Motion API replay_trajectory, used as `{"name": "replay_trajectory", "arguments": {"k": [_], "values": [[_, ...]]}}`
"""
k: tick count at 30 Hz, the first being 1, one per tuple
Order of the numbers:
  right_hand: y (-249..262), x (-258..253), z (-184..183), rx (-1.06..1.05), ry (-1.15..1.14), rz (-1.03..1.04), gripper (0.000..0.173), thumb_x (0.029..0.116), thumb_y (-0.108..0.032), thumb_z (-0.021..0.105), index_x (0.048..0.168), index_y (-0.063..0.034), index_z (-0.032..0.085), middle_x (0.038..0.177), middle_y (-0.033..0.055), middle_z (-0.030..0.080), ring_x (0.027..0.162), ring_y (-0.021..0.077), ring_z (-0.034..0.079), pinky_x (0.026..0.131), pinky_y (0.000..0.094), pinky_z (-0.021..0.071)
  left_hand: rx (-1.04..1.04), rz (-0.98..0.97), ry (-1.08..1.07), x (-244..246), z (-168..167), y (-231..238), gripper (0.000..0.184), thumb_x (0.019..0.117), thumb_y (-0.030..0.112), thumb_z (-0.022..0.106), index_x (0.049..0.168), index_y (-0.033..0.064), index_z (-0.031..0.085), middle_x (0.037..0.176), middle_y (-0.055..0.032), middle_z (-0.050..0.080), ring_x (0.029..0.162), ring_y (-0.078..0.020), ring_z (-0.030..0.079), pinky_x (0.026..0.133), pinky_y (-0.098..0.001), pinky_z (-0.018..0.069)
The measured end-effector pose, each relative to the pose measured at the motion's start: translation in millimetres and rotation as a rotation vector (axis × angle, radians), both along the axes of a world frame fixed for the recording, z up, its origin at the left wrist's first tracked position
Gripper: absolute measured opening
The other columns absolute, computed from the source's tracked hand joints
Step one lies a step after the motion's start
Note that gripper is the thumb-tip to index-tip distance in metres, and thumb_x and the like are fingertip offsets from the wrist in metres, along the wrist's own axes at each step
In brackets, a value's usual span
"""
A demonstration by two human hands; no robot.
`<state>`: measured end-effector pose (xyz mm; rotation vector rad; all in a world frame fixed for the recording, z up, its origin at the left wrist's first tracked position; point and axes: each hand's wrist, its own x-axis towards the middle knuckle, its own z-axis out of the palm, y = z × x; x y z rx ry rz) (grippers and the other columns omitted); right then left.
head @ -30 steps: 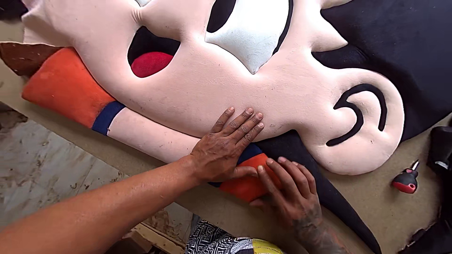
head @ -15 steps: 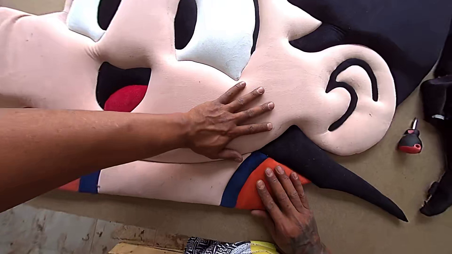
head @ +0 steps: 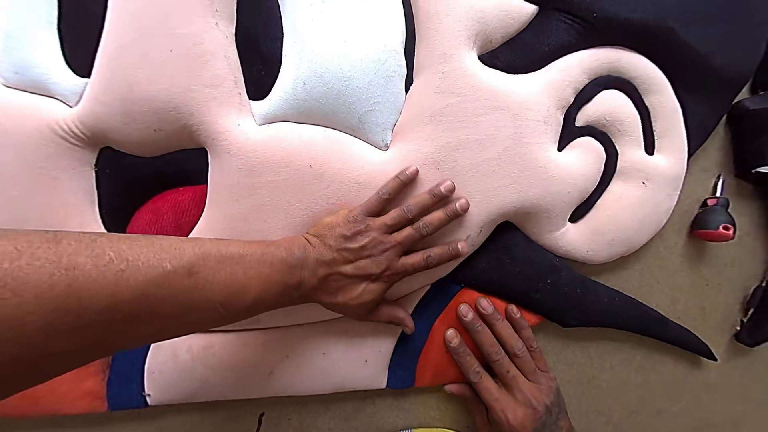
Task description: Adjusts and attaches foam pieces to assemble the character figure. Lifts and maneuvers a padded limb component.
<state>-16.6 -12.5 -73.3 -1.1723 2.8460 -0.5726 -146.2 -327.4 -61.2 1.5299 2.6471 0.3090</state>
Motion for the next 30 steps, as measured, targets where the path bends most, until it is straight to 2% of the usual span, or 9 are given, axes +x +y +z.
{"name": "replay_trajectory", "arguments": {"k": [3,5,7,9,12,18,22,26,30], "values": [[0,2,2,-0.005,0.01,-0.02,0.057,0.0979,-0.057,0.057,0.147,-0.0267,0.058,0.16,0.0023,0.047,0.153,0.0265,0.035,0.128,0.0527,0.0225,0.182,-0.306,-0.104,5,-4,0,0.083,0.0963,0.076,0.035,0.162,0.0257,0.033,0.174,-0.0028,0.015,0.161,-0.028,0.003,0.128,-0.0631,-0.0001],[-1,3,4,-0.005,0.009,-0.04,0.053,0.098,-0.057,0.057,0.143,-0.029,0.061,0.161,-0.0019,0.046,0.154,0.0244,0.032,0.129,0.0511,0.0189,0.277,-0.569,-0.288,7,-10,5,0.076,0.1016,0.06,0.043,0.164,0.0177,0.031,0.173,0.0003,0.017,0.161,-0.0193,0.005,0.131,-0.0564,-0.002],[1,2,3,-0.016,0.019,-0.058,0.047,0.098,-0.057,0.057,0.138,-0.032,0.065,0.16,-0.0053,0.047,0.153,0.0221,0.033,0.128,0.0496,0.0181,0.257,-0.681,-0.366,5,-15,12,0.08,0.1011,0.058,0.045,0.166,0.0174,0.021,0.174,0.0001,0.011,0.161,-0.018,0.003,0.131,-0.0519,-0.0025],[3,3,3,-0.056,0.013,-0.076,0.041,0.0971,-0.056,0.06,0.129,-0.0332,0.07,0.154,-0.0068,0.052,0.151,0.0207,0.035,0.128,0.048,0.0184,0.205,-0.698,-0.377,5,-19,18,0.086,0.0986,0.061,0.046,0.167,0.0193,0.014,0.175,-0.0028,0.004,0.161,-0.0208,-0.003,0.131,-0.0524,-0.0048],[4,3,0,-0.121,-0.006,-0.09,0.035,0.0943,-0.055,0.066,0.121,-0.0332,0.073,0.144,-0.0077,0.058,0.145,0.0192,0.041,0.127,0.047,0.0211,0.137,-0.695,-0.358,4,-20,22,0.089,0.0981,0.066,0.042,0.167,0.0177,0.013,0.175,-0.0049,0.005,0.161,-0.0235,-0.003,0.13,-0.054,-0.0061],[3,3,-2,-0.124,-0.023,-0.103,0.038,0.0945,-0.054,0.065,0.127,-0.0359,0.071,0.144,-0.0084,0.059,0.143,0.0188,0.043,0.126,0.047,0.0229,0.087,-0.687,-0.343,3,-18,22,0.087,0.0974,0.067,0.044,0.165,0.0169,0.024,0.174,-0.0046,0.011,0.161,-0.0227,0.002,0.13,-0.0531,-0.0021],[5,-1,12,-0.176,-0.09,-0.129,0.043,0.0932,-0.053,0.069,0.133,-0.0366,0.067,0.145,-0.0043,0.061,0.143,0.02,0.047,0.125,0.0486,0.0288,0.076,-0.671,-0.351,4,-16,22,0.084,0.099,0.065,0.044,0.165,0.0178,0.024,0.174,-0.005,0.013,0.161,-0.0213,0.004,0.131,-0.0522,-0.001],[64,-46,34,-0.127,0.043,-0.274,0.057,0.0894,-0.068,0.064,0.136,-0.0345,0.065,0.139,0.0024,0.063,0.134,0.024,0.054,0.114,0.0502,0.0409,0.076,-0.663,-0.374,4,-18,22,0.081,0.0994,0.064,0.044,0.165,0.0208,0.025,0.174,-0.0032,0.01,0.161,-0.0216,0.003,0.131,-0.0527,0.0004],[108,-76,5,-0.03,0.091,-0.226,0.052,0.0949,-0.066,0.056,0.139,-0.0387,0.064,0.14,0.0125,0.061,0.128,0.0312,0.056,0.104,0.0489,0.0464,0.078,-0.652,-0.371,5,-17,21,0.083,0.0974,0.064,0.047,0.165,0.0208,0.025,0.174,-0.004,0.012,0.161,-0.0218,0.004,0.131,-0.0516,0.0005]]}}
